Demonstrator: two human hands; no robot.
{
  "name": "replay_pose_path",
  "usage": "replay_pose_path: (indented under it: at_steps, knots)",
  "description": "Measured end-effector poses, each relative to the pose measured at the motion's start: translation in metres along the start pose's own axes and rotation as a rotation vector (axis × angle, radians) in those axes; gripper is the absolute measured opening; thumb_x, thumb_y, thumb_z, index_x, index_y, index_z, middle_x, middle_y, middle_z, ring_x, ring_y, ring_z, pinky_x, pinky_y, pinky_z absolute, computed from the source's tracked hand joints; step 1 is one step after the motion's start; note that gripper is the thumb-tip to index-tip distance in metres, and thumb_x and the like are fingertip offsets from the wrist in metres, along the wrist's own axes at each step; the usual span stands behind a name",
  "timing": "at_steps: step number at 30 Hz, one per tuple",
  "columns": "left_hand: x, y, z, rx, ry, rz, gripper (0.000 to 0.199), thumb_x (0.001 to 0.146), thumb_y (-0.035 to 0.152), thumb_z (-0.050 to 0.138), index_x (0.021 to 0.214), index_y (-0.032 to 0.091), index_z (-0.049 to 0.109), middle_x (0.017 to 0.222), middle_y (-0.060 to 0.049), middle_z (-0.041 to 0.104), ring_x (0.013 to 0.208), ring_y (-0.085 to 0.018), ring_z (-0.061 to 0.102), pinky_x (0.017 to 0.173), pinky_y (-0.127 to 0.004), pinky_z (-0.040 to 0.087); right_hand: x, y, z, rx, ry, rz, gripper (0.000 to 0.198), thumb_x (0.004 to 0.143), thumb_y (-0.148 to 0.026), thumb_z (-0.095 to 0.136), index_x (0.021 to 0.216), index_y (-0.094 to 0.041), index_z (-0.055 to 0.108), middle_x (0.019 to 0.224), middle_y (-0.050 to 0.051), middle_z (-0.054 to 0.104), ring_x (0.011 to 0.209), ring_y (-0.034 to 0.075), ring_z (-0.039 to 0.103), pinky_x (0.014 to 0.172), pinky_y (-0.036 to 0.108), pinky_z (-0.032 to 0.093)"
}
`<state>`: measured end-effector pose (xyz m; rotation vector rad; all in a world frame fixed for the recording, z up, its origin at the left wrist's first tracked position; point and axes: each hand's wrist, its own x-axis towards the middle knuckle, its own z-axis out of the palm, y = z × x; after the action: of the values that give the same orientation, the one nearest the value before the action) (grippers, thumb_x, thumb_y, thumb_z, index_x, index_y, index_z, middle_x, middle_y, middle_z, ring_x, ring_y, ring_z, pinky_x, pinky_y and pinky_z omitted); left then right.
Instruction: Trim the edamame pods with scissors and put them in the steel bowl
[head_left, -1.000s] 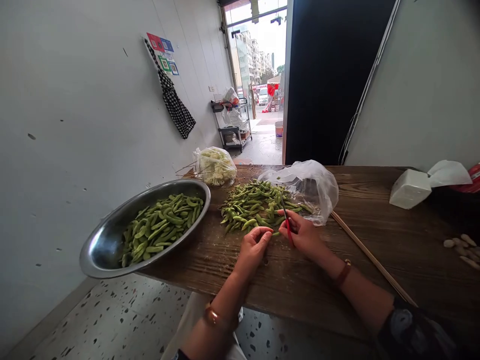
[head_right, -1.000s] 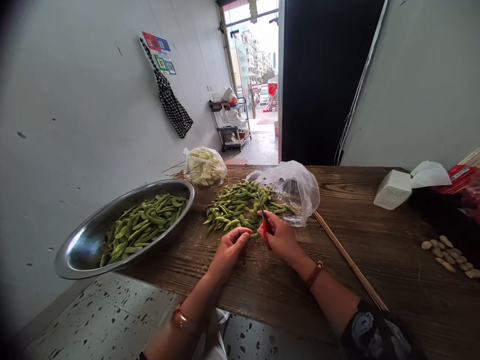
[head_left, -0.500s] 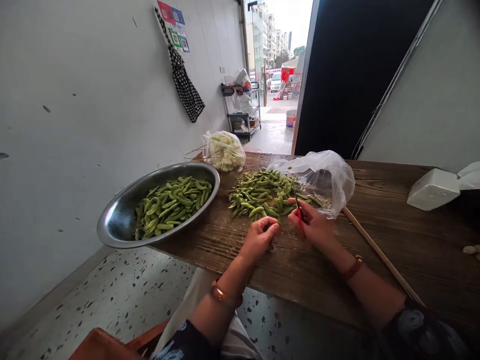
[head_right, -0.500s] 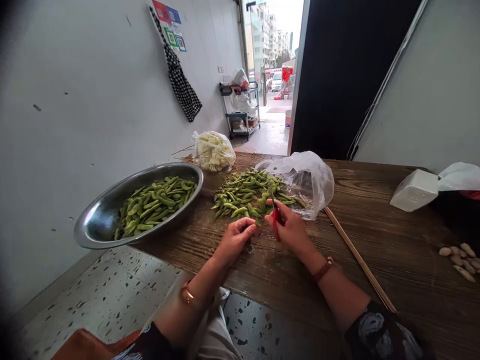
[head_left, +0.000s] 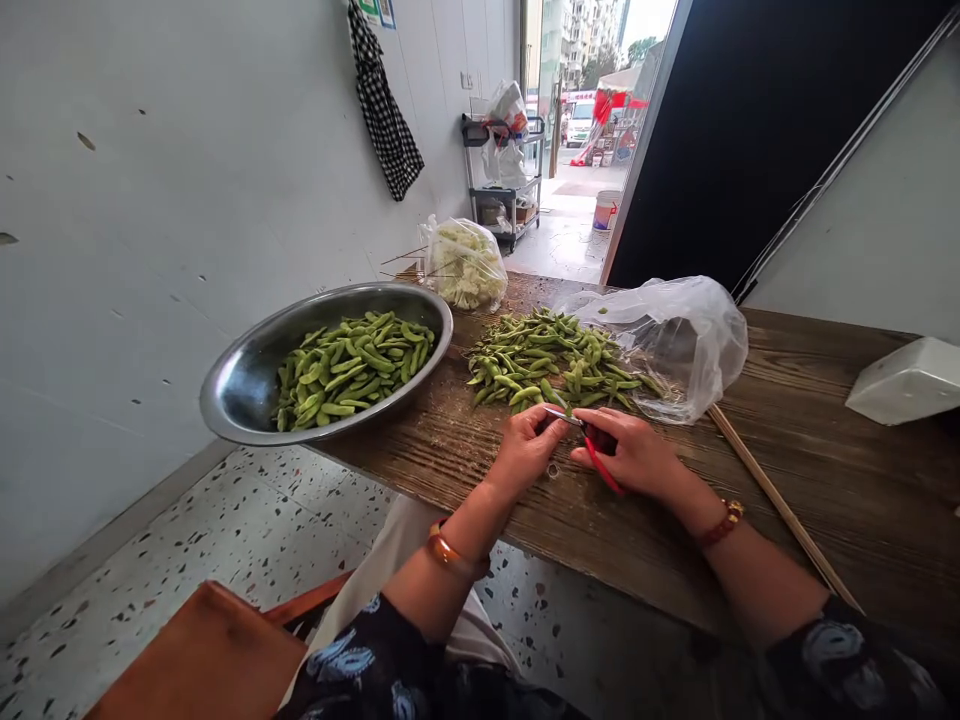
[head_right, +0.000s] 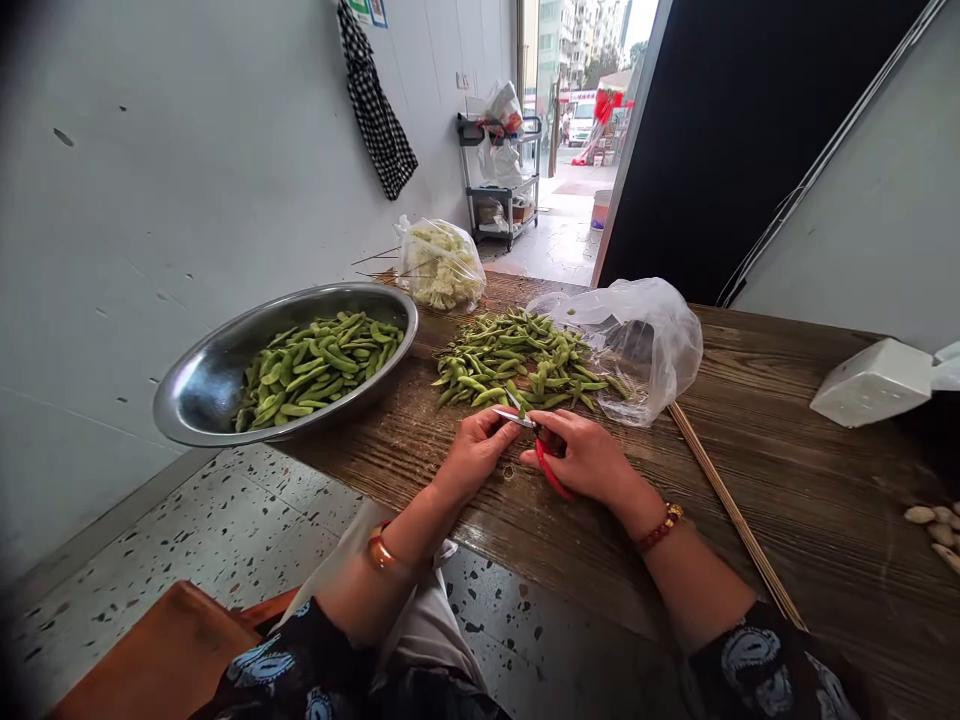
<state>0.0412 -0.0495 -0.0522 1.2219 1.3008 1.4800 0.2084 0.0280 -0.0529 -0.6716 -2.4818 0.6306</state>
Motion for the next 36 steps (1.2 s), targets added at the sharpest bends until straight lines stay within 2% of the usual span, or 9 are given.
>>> replay_pose_path:
  at_steps: [3,7,16,21,31,36]
  knots:
    - [0.001,-0.003,-0.001,0.083,-0.024,0.066,0.026,0.081,0.038,0.061,0.086,0.013,0.068,0.084,-0.005,0.066,0.08,-0.016,0.055,0.076,-0.027,0.044,-0.001,0.001,0.001,0.01,-0.002,0.003,0.049,0.079,-0.046,0.066,0.121,-0.021,0.061,0.099,0.009,0.066,0.084,0.021,0.062,0.076,0.035,0.05]
    - [0.001,-0.004,-0.002,0.152,-0.036,0.058,0.029,0.083,0.04,0.058,0.082,0.013,0.069,0.078,-0.004,0.063,0.074,-0.014,0.052,0.07,-0.025,0.042,-0.001,-0.001,0.001,0.035,-0.01,0.026,0.046,0.082,-0.046,0.063,0.12,-0.019,0.062,0.088,0.007,0.067,0.075,0.02,0.06,0.071,0.033,0.049]
    - [0.001,-0.001,-0.002,0.134,-0.032,0.03,0.028,0.083,0.036,0.057,0.079,0.011,0.067,0.07,-0.001,0.057,0.068,-0.012,0.047,0.064,-0.023,0.038,0.0,-0.005,-0.007,0.039,-0.057,-0.007,0.045,0.085,-0.048,0.059,0.116,-0.016,0.065,0.075,0.004,0.063,0.066,0.017,0.055,0.064,0.029,0.043]
    - [0.002,-0.002,-0.002,0.142,-0.029,0.016,0.026,0.081,0.035,0.058,0.077,0.01,0.067,0.069,-0.001,0.057,0.066,-0.011,0.046,0.063,-0.023,0.037,0.001,-0.006,-0.011,0.033,-0.097,-0.028,0.044,0.086,-0.048,0.057,0.116,-0.017,0.064,0.074,0.003,0.061,0.065,0.015,0.052,0.062,0.026,0.04]
    - [0.003,-0.006,-0.005,0.168,-0.019,0.027,0.025,0.08,0.035,0.06,0.081,0.012,0.07,0.076,-0.004,0.064,0.073,-0.015,0.053,0.07,-0.026,0.042,0.002,-0.01,-0.02,0.066,-0.183,-0.032,0.028,0.087,-0.045,0.054,0.082,-0.018,0.063,0.06,-0.004,0.048,0.057,0.011,0.04,0.055,0.023,0.032]
    - [0.003,-0.007,-0.005,0.274,0.039,0.129,0.02,0.082,0.031,0.059,0.081,0.015,0.069,0.079,-0.004,0.063,0.077,-0.016,0.053,0.074,-0.028,0.042,0.003,-0.003,-0.014,0.095,-0.129,0.036,0.031,0.085,-0.048,0.055,0.086,-0.019,0.066,0.06,-0.004,0.05,0.056,0.011,0.042,0.054,0.023,0.032]
